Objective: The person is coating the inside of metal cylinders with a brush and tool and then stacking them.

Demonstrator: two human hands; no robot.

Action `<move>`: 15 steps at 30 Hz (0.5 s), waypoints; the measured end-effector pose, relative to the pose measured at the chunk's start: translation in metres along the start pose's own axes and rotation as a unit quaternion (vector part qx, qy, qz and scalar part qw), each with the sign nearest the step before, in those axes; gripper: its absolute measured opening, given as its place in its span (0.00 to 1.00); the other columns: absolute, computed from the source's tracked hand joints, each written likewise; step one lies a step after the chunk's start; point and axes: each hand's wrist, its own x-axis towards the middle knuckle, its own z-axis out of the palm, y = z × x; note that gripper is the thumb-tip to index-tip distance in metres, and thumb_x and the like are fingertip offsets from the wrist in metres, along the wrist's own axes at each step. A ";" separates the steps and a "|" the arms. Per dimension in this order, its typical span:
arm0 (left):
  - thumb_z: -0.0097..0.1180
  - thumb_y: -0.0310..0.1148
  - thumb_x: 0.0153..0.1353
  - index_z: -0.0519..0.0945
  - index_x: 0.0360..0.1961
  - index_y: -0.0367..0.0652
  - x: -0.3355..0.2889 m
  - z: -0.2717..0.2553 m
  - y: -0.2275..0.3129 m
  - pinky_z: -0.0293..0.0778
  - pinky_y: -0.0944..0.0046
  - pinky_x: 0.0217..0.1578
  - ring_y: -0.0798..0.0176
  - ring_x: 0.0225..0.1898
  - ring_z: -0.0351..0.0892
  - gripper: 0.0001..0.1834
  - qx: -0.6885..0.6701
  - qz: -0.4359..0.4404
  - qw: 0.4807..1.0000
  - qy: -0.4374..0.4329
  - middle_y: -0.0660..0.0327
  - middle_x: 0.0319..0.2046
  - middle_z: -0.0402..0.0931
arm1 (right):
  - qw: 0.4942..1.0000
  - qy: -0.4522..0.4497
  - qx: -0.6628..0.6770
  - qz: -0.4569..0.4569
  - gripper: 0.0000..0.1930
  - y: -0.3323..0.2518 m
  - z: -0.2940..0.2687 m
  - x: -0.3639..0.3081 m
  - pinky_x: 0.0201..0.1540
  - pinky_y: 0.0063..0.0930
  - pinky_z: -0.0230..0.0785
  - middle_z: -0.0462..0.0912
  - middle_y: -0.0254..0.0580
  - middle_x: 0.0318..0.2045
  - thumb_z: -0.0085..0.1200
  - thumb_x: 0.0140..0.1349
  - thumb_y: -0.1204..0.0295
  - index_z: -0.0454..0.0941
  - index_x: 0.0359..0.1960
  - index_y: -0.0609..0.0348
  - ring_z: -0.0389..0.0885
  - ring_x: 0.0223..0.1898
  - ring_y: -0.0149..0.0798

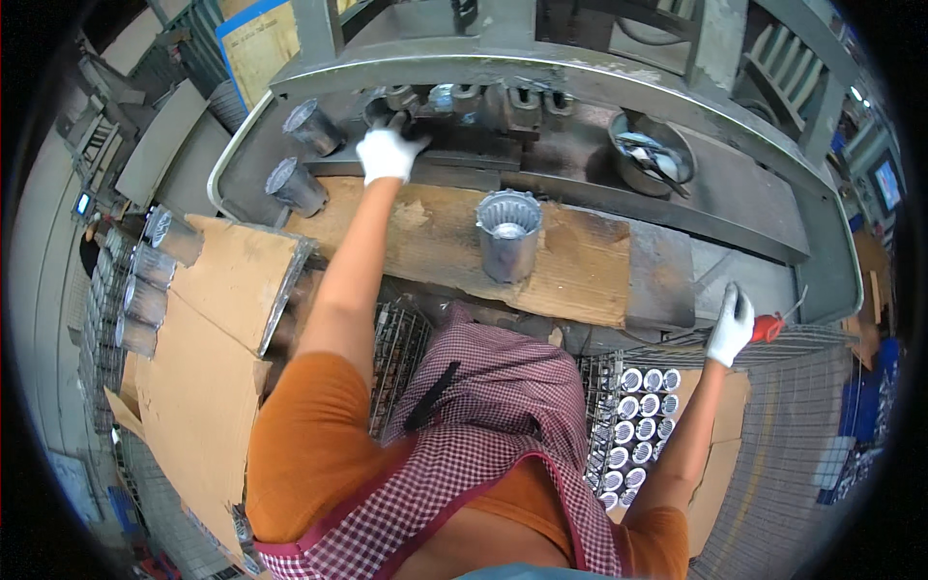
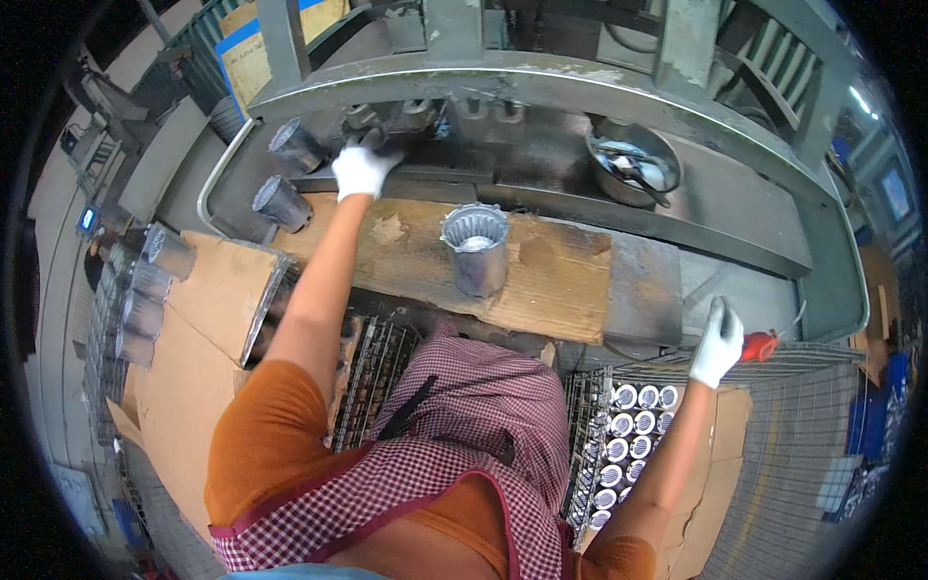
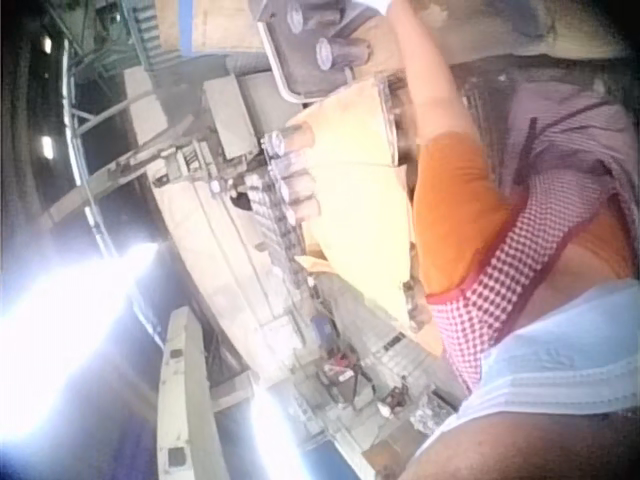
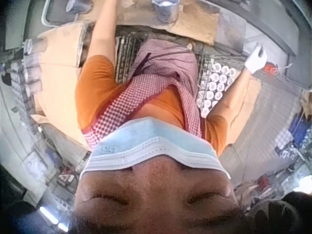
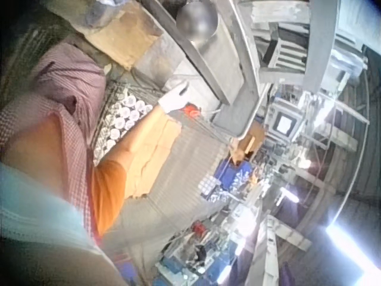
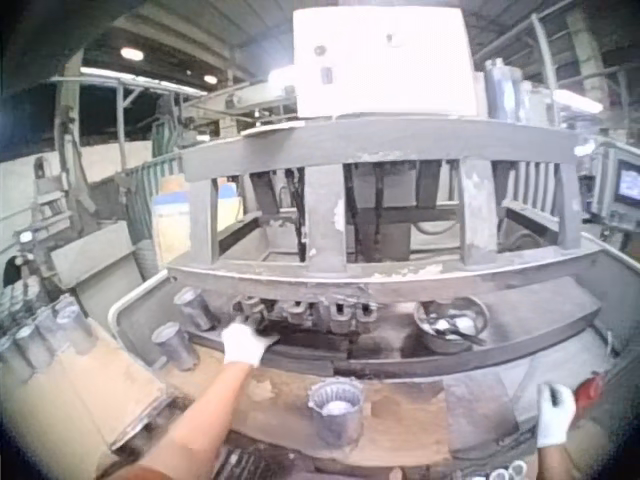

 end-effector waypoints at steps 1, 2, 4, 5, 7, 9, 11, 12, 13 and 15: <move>0.61 0.56 0.49 0.81 0.46 0.47 -0.018 -0.005 0.001 0.73 0.52 0.46 0.48 0.47 0.77 0.29 0.024 -0.041 0.998 -0.032 0.50 0.46 0.77 | 0.993 0.096 0.016 -0.062 0.17 0.009 -0.007 -0.001 0.39 0.32 0.71 0.83 0.42 0.30 0.62 0.56 0.65 0.80 0.42 0.65 0.80 0.31 0.39; 0.60 0.56 0.51 0.80 0.49 0.45 -0.041 -0.009 0.005 0.72 0.51 0.47 0.46 0.48 0.76 0.30 -0.113 -0.052 0.991 0.047 0.48 0.45 0.77 | 0.974 0.188 0.035 -0.122 0.18 0.019 -0.012 -0.001 0.40 0.32 0.72 0.83 0.40 0.29 0.66 0.53 0.70 0.80 0.44 0.65 0.80 0.33 0.37; 0.63 0.45 0.55 0.77 0.50 0.37 -0.086 -0.011 0.027 0.68 0.54 0.55 0.51 0.52 0.75 0.27 -0.369 -0.144 0.918 -0.002 0.48 0.49 0.76 | 0.947 0.318 0.045 0.002 0.30 0.040 -0.015 0.000 0.48 0.35 0.70 0.81 0.48 0.42 0.68 0.50 0.68 0.72 0.54 0.64 0.79 0.41 0.44; 0.64 0.36 0.52 0.72 0.56 0.35 -0.109 -0.014 0.038 0.65 0.58 0.59 0.54 0.56 0.73 0.31 -0.393 -0.074 0.916 -0.012 0.49 0.53 0.73 | 0.975 0.191 0.069 0.087 0.30 0.047 -0.013 0.003 0.50 0.37 0.69 0.80 0.49 0.44 0.68 0.51 0.66 0.72 0.55 0.64 0.78 0.44 0.45; 0.70 0.34 0.39 0.61 0.64 0.33 -0.136 -0.017 0.069 0.64 0.60 0.61 0.53 0.58 0.70 0.48 -0.419 0.052 0.898 -0.128 0.47 0.58 0.67 | 0.952 0.076 0.168 0.242 0.31 0.051 -0.004 0.009 0.54 0.39 0.67 0.79 0.51 0.49 0.66 0.53 0.60 0.72 0.55 0.63 0.78 0.49 0.45; 0.75 0.36 0.34 0.62 0.60 0.33 -0.148 -0.019 0.115 0.67 0.60 0.58 0.56 0.56 0.72 0.50 -0.519 0.051 0.833 -0.183 0.50 0.55 0.71 | 0.967 0.082 0.151 0.190 0.28 0.041 -0.002 0.013 0.54 0.39 0.67 0.78 0.50 0.51 0.62 0.56 0.57 0.74 0.53 0.62 0.78 0.48 0.44; 0.75 0.41 0.35 0.67 0.57 0.36 -0.142 -0.034 0.136 0.71 0.59 0.54 0.56 0.52 0.75 0.46 -0.486 0.101 0.842 -0.208 0.52 0.51 0.73 | 0.939 0.088 0.305 0.130 0.26 0.012 -0.004 0.007 0.52 0.34 0.68 0.78 0.48 0.49 0.60 0.58 0.54 0.75 0.52 0.59 0.79 0.45 0.41; 0.75 0.44 0.34 0.70 0.55 0.39 -0.137 -0.042 0.144 0.72 0.58 0.53 0.54 0.51 0.76 0.45 -0.452 0.151 0.846 -0.241 0.51 0.50 0.74 | 0.885 0.075 0.448 0.103 0.25 -0.008 -0.007 0.000 0.50 0.32 0.69 0.79 0.46 0.48 0.59 0.58 0.53 0.76 0.51 0.57 0.80 0.44 0.40; 0.73 0.47 0.34 0.72 0.54 0.43 -0.136 -0.049 0.157 0.72 0.56 0.52 0.52 0.50 0.76 0.43 -0.361 0.212 0.876 -0.240 0.50 0.49 0.74 | 0.923 -0.027 0.383 0.018 0.24 -0.023 -0.020 -0.012 0.47 0.29 0.70 0.80 0.45 0.44 0.60 0.58 0.53 0.77 0.50 0.56 0.80 0.41 0.37; 0.67 0.53 0.38 0.75 0.54 0.52 -0.142 -0.060 0.180 0.74 0.53 0.48 0.46 0.48 0.76 0.38 -0.244 0.332 0.888 -0.204 0.46 0.47 0.73 | 0.917 -0.291 0.273 0.014 0.24 -0.053 -0.039 -0.045 0.44 0.27 0.71 0.82 0.42 0.38 0.61 0.57 0.52 0.78 0.48 0.56 0.80 0.37 0.35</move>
